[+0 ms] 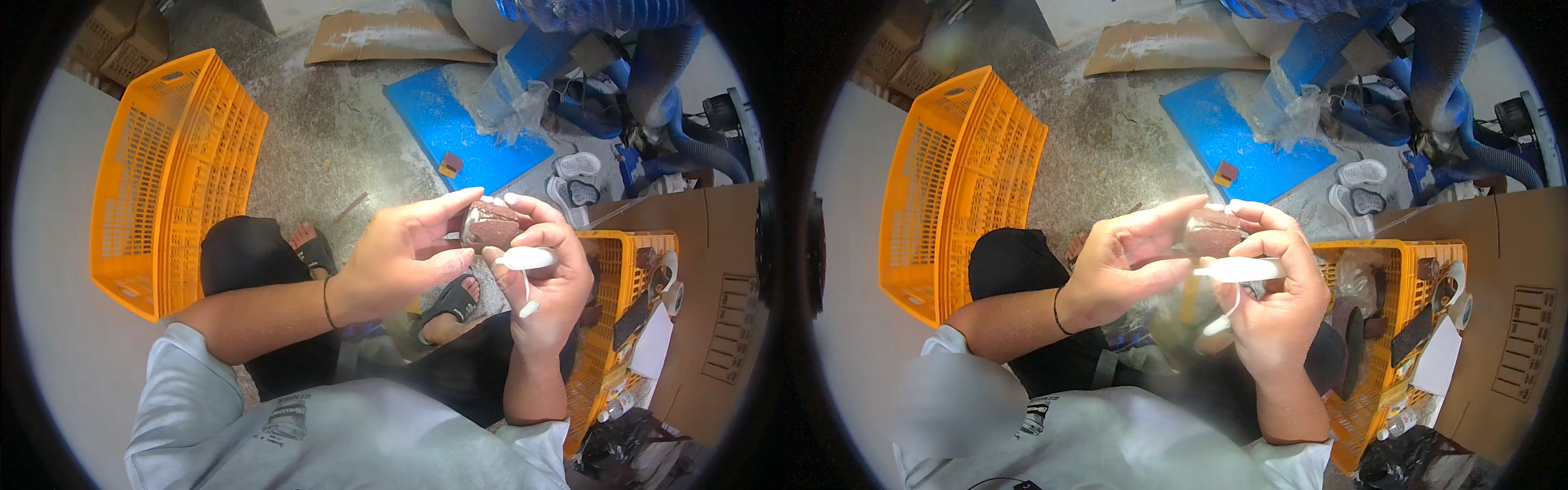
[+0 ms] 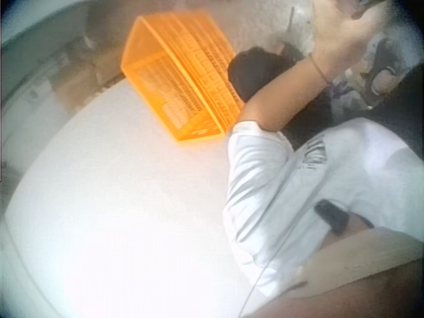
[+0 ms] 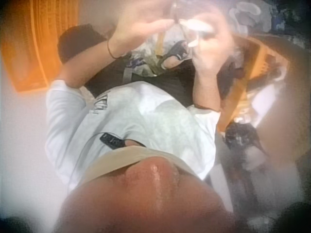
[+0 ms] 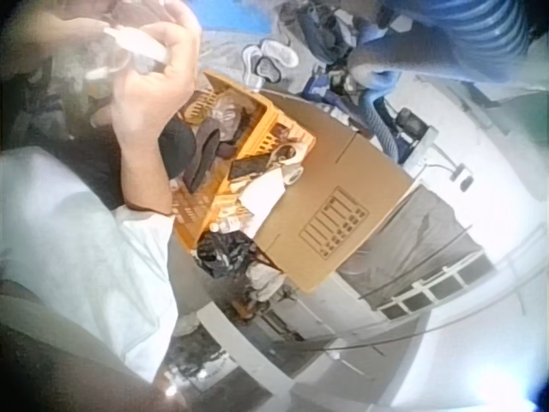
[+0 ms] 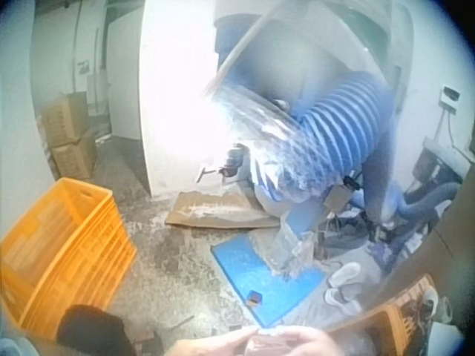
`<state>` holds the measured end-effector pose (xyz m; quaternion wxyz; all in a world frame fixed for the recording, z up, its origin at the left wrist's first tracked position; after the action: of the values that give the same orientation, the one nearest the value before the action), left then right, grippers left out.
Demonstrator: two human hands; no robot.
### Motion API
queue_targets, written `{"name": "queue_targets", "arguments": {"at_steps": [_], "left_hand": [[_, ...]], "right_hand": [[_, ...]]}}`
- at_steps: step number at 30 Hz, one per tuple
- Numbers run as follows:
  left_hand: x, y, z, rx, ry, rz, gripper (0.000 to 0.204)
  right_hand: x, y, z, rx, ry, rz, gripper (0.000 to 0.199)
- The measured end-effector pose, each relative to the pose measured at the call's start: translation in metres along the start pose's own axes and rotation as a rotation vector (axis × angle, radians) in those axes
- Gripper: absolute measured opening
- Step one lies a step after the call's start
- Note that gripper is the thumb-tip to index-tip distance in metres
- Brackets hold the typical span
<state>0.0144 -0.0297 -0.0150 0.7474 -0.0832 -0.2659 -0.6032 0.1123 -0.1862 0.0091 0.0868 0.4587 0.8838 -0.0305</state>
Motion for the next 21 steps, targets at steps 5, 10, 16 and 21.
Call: {"name": "queue_targets", "arguments": {"at_steps": [5,10,16,21], "left_hand": [[-0.0008,-0.0005,-0.0004,0.045,0.039,-0.003,0.061],[-0.0013,-0.0019,0.0014,0.014,0.076,-0.026,0.061],[-0.0005,-0.0011,0.0017,0.038,0.075,-0.034,0.061],[0.0007,-0.0018,-0.0008,0.049,0.092,-0.029,0.061]], "right_hand": [[0.0028,-0.0008,-0.001,0.008,0.064,-0.005,0.03],[0.0039,-0.0018,-0.0035,0.016,0.086,-0.003,0.03],[0.004,-0.0017,-0.0038,0.011,0.04,0.005,0.032],[0.0032,-0.0027,-0.0018,0.002,0.015,0.008,0.031]]}}
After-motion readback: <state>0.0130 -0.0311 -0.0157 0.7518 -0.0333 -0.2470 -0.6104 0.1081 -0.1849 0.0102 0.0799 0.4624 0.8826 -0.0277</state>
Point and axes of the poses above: each hand's wrist, its own y-axis towards the middle knuckle, its own x-axis out of the palm, z = x × y, the point moved 2 cm from there along y, towards the middle knuckle, and after that the axes turned 14 degrees about x, right-handed, at the moved point
